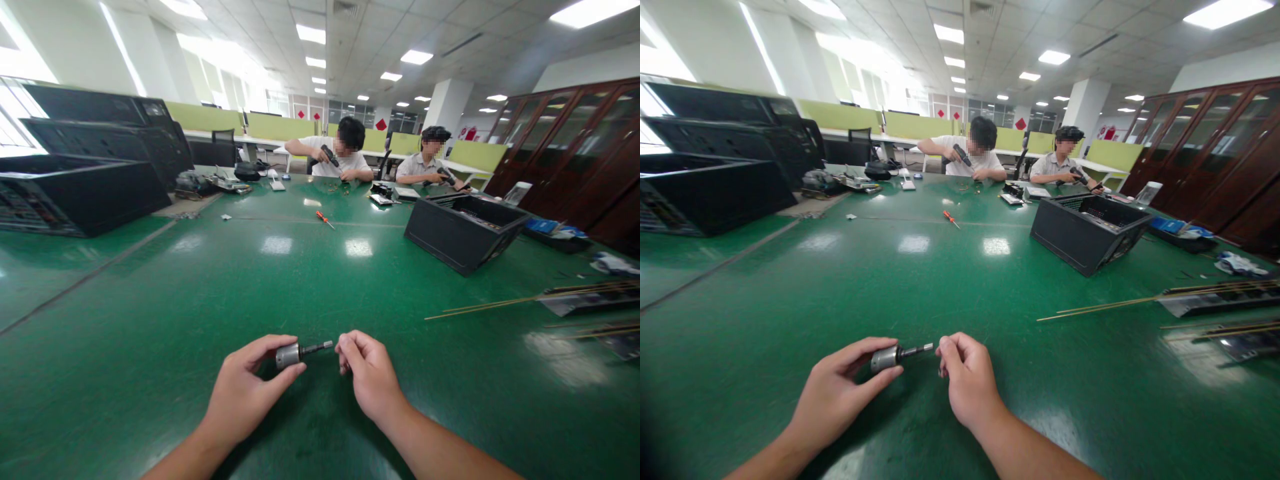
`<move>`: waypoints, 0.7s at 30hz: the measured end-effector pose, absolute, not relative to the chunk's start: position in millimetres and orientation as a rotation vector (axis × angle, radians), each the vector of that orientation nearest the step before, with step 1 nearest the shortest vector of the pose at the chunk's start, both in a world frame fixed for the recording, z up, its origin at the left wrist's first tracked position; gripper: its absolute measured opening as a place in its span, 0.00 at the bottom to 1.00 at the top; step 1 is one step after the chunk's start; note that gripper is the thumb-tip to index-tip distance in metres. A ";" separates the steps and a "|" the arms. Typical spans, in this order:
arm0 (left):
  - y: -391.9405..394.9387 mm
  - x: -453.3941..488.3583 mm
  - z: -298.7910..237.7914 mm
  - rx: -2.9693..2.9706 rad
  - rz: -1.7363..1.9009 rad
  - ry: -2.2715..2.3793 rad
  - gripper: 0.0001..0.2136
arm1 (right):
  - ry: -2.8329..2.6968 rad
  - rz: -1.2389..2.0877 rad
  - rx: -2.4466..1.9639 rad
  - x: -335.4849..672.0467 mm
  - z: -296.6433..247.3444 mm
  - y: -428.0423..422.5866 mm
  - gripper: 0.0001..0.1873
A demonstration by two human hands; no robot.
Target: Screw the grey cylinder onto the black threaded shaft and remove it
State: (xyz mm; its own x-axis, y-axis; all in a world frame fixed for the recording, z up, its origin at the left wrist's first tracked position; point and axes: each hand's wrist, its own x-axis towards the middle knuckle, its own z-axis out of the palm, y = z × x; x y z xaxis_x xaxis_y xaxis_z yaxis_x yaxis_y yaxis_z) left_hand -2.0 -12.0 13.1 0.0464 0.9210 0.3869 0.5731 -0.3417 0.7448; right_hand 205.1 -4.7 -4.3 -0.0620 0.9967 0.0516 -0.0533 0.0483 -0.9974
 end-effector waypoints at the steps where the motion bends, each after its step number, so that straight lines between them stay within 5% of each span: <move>1: -11.9 -2.1 13.1 1.931 1.214 1.506 0.13 | -1.245 1.247 -1.128 205.0 -5.5 -4.6 0.24; 9: -9.6 -5.3 12.4 1.897 1.211 1.606 0.15 | -1.374 1.202 -1.136 208.7 -3.0 -3.0 0.27; 13: -2.5 -0.1 12.1 1.608 1.374 1.569 0.20 | -1.875 1.228 -1.061 224.8 14.1 -14.2 0.21; 17: -0.3 -4.0 21.2 1.286 1.486 1.500 0.27 | -2.396 0.856 -0.855 239.8 25.3 -26.4 0.20; 21: -27.0 -46.5 36.4 1.332 1.436 1.564 0.21 | -2.648 0.842 -0.995 240.0 35.9 -28.6 0.13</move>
